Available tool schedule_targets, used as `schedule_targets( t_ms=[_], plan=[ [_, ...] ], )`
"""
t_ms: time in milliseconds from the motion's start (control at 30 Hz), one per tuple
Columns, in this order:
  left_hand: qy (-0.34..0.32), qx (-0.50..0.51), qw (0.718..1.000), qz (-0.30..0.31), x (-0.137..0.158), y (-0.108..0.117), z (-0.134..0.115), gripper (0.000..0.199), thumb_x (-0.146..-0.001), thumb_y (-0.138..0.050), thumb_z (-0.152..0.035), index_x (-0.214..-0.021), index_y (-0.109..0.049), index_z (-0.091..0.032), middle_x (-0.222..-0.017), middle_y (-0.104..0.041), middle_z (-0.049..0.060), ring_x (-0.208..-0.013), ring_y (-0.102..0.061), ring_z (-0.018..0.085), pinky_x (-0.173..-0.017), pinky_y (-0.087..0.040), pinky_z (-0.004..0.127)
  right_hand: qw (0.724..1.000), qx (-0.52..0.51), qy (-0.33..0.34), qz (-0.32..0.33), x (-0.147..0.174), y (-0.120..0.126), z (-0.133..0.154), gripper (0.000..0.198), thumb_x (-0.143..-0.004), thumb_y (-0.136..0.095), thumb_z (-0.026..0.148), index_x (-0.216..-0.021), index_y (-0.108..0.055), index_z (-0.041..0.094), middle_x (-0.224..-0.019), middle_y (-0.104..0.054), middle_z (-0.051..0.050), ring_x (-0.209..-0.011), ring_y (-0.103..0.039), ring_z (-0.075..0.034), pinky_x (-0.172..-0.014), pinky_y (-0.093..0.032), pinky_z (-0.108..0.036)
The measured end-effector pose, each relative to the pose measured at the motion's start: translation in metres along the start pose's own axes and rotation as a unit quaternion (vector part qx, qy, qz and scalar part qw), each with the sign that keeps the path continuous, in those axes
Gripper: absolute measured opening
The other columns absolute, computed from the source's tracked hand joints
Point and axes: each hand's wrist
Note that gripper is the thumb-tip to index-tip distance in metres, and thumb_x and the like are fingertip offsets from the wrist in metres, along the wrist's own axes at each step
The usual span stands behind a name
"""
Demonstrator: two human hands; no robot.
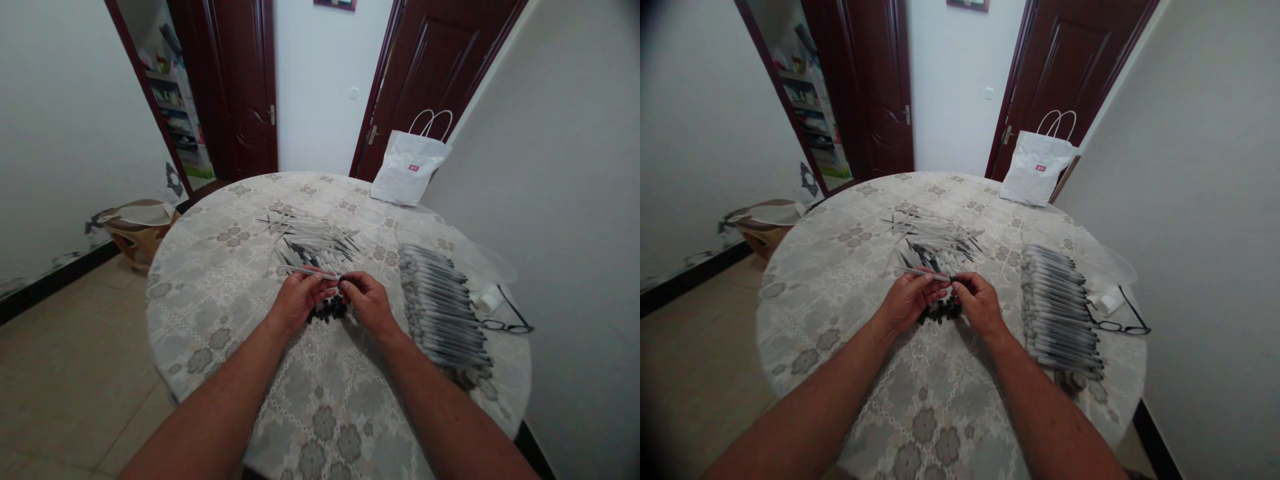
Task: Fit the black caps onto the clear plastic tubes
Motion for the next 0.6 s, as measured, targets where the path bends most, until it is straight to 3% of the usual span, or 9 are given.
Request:
schedule_targets(
  t_ms=[600],
  plan=[
    [-0.001,-0.025,0.999,-0.023,-0.0006,-0.0016,0.0062,0.026,-0.078,-0.079,-0.029,-0.094,-0.063,-0.015,-0.098,-0.076,0.010,-0.091,-0.074,0.022,-0.081,-0.060,0.034,1.000,0.022,-0.017,0.005,-0.0019,0.0008,-0.0073,0.022,-0.082,-0.073,0.038,-0.097,-0.072,0.021,-0.081,-0.071,-0.001,-0.066,-0.064,-0.015,-0.063,-0.053,-0.029]
  ],
)
Point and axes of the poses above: each hand's wrist, its own x-axis away from the middle knuckle, its own y-axis out of the back of the hand, z = x × y
